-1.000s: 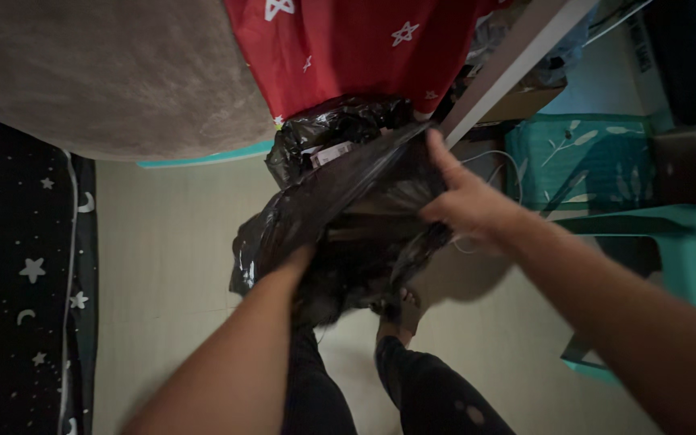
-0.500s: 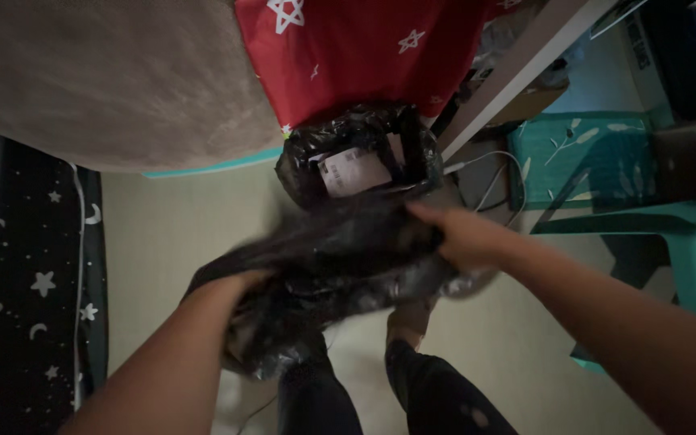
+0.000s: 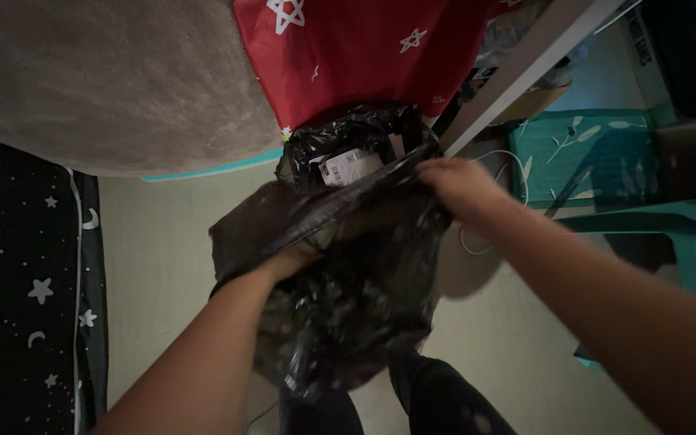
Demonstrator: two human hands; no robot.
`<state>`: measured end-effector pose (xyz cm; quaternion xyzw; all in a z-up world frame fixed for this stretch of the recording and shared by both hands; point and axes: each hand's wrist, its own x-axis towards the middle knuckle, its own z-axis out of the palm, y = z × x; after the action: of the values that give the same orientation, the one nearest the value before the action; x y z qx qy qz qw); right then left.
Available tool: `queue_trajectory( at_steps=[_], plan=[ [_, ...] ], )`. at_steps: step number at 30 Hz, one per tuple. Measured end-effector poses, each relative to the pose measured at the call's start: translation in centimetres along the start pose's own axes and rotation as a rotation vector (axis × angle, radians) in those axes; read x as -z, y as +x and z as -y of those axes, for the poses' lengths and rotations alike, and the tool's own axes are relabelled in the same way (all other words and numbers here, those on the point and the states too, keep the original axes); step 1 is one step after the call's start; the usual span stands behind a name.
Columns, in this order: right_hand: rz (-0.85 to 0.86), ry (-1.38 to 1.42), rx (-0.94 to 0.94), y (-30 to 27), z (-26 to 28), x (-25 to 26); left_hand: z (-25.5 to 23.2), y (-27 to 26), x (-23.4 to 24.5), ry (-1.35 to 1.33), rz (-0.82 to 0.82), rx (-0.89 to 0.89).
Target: The person unfolds a black plastic trash bag and lines a red fabric-covered bin with it. They adjust the bag edges around the bin rim and smooth the interior to fit the container.
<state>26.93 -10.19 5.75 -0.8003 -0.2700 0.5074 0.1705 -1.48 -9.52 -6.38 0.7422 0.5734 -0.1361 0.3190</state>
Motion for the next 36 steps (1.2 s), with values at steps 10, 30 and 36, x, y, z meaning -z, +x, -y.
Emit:
queue_trajectory(
  at_steps=[10, 30, 36],
  plan=[
    [-0.035, 0.256, -0.221, 9.5, -2.1, 3.0, 7.6, 4.6, 0.3, -0.141, 0.298, 0.113],
    [-0.114, 0.584, -0.333, 27.8, -13.8, -0.8, 12.3, 12.3, -6.3, -0.401, 0.421, 0.401],
    [-0.119, 0.401, -0.31, 27.5, -13.0, -2.3, 6.5, 14.9, -6.9, -0.724, 0.163, 0.425]
  ],
)
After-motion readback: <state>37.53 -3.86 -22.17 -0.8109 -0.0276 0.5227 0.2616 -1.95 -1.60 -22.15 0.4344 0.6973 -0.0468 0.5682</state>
